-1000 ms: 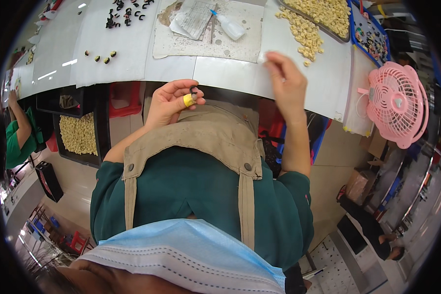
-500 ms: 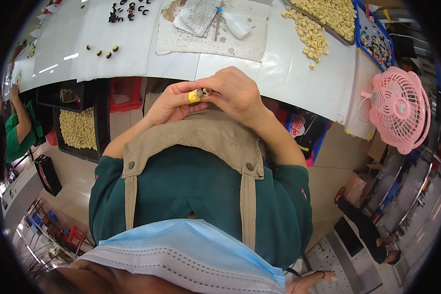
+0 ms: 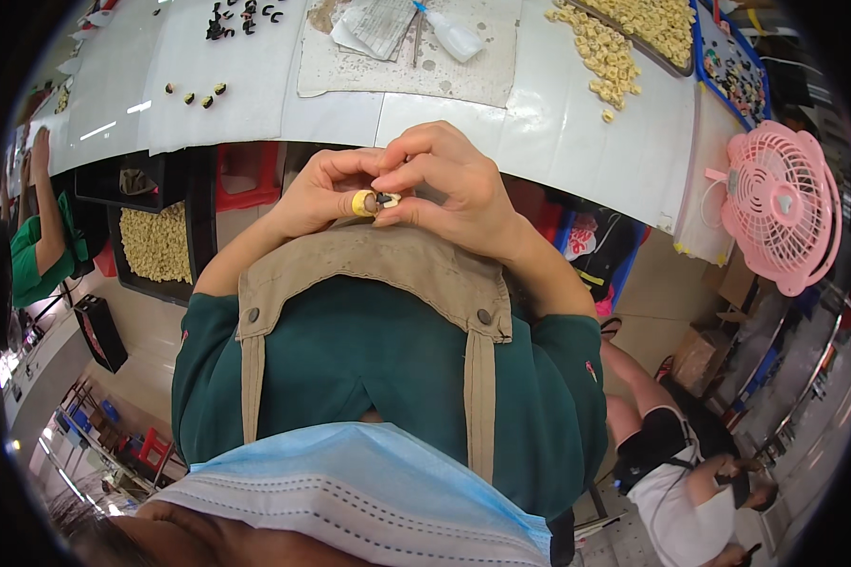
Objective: The person assembles toy parts by applying glue from a bottle onto pieces, attaching them together by hand, and placing the assembled parts onto the table.
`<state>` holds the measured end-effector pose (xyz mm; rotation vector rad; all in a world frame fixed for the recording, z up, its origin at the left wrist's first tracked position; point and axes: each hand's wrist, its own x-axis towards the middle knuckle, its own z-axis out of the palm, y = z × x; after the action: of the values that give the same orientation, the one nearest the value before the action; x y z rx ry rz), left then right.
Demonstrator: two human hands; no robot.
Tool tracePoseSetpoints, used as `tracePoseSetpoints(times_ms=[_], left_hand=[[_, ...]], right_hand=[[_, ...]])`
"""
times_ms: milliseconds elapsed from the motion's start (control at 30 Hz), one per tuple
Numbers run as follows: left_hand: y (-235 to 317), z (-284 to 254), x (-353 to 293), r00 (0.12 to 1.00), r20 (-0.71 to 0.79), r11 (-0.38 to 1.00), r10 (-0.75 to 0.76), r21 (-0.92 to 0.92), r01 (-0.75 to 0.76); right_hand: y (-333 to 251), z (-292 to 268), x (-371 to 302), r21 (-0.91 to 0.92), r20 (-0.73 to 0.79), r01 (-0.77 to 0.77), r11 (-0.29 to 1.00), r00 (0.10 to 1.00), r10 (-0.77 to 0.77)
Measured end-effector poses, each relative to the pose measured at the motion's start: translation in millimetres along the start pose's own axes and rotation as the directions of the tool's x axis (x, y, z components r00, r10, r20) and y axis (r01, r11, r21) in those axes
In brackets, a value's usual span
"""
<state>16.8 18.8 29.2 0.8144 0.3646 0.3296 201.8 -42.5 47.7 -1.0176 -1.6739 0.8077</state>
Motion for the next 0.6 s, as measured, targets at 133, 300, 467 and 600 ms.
tracePoseSetpoints(times_ms=[133,300,467,600], left_hand=[[-4.3,-4.7,-1.0,0.995,0.079,0.990,0.062,0.123,-0.071],[-12.4,-4.5,-3.0,0.984,0.036,0.964,0.175,0.196,-0.179],[-10.1,2.2,-6.2,0.997,-0.075,0.999,0.037,-0.021,-0.039],[-11.4,-0.1,-7.3,0.994,-0.021,0.992,0.109,0.071,-0.107]], right_hand=[[-4.6,-0.7,1.7,0.016,0.064,0.023,1.000,0.998,-0.024],[-6.8,0.7,3.1,-0.048,0.094,0.006,0.999,0.996,-0.002],[-4.3,8.0,0.1,-0.015,-0.032,-0.010,1.000,0.999,0.010],[-0.8,7.3,2.0,-0.052,-0.029,0.124,0.991,0.992,-0.125]])
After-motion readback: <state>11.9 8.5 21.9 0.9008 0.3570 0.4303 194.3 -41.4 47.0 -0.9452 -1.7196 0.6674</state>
